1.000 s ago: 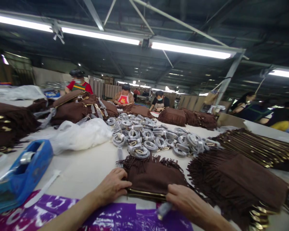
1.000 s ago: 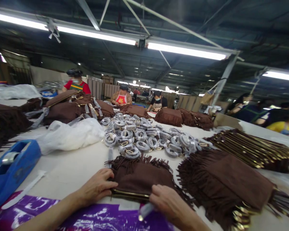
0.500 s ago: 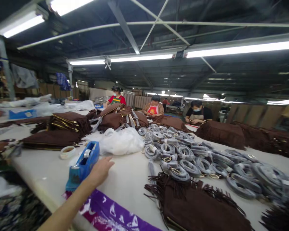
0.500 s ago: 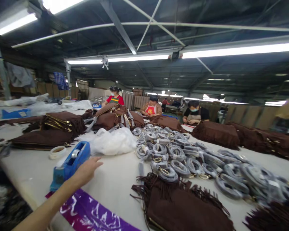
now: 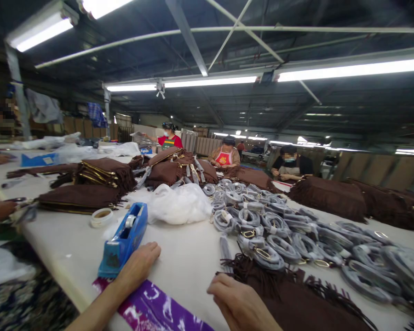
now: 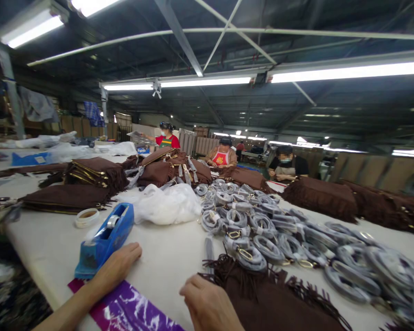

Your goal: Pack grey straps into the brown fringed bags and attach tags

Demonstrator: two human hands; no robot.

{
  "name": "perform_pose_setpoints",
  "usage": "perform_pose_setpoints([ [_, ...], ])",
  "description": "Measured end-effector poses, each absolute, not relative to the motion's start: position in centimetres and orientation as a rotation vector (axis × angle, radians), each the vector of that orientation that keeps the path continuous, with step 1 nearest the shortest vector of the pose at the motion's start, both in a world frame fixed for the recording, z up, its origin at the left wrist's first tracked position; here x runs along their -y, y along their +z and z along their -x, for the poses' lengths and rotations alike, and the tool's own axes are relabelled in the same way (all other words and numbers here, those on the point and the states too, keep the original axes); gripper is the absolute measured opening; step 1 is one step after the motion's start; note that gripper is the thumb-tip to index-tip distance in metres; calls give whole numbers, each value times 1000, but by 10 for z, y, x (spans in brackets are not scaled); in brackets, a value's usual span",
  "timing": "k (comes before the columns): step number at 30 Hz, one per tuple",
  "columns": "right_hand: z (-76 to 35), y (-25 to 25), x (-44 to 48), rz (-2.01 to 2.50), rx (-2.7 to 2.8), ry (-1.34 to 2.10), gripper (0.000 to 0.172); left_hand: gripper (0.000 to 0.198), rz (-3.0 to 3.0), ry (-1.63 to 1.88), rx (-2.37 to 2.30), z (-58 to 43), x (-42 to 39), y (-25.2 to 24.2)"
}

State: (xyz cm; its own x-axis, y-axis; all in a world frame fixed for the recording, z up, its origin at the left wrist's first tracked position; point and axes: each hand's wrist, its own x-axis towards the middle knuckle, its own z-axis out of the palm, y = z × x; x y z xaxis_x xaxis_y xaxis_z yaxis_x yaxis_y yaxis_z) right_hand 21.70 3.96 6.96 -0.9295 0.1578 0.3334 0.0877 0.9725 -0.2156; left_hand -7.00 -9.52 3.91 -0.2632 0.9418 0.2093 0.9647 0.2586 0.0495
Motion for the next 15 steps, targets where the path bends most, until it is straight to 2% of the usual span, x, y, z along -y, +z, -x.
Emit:
perform_pose_setpoints([
  [3,-156,90,-25,275,2747,271,25,27,1792,-270,2400,69,96,38],
  [7,-88,87,-7,434,2900,81,31,25,1786,-299,2429,66,96,40],
  [9,-68,82,-4,439,3003,19,25,25,1801,-325,2442,66,95,42],
  [12,-68,80,-14,472,3060,19,24,28,1832,-385,2453,71,95,41],
  [15,-107,86,-41,686,3056,18,22,35,1862,-467,2446,84,91,30],
])
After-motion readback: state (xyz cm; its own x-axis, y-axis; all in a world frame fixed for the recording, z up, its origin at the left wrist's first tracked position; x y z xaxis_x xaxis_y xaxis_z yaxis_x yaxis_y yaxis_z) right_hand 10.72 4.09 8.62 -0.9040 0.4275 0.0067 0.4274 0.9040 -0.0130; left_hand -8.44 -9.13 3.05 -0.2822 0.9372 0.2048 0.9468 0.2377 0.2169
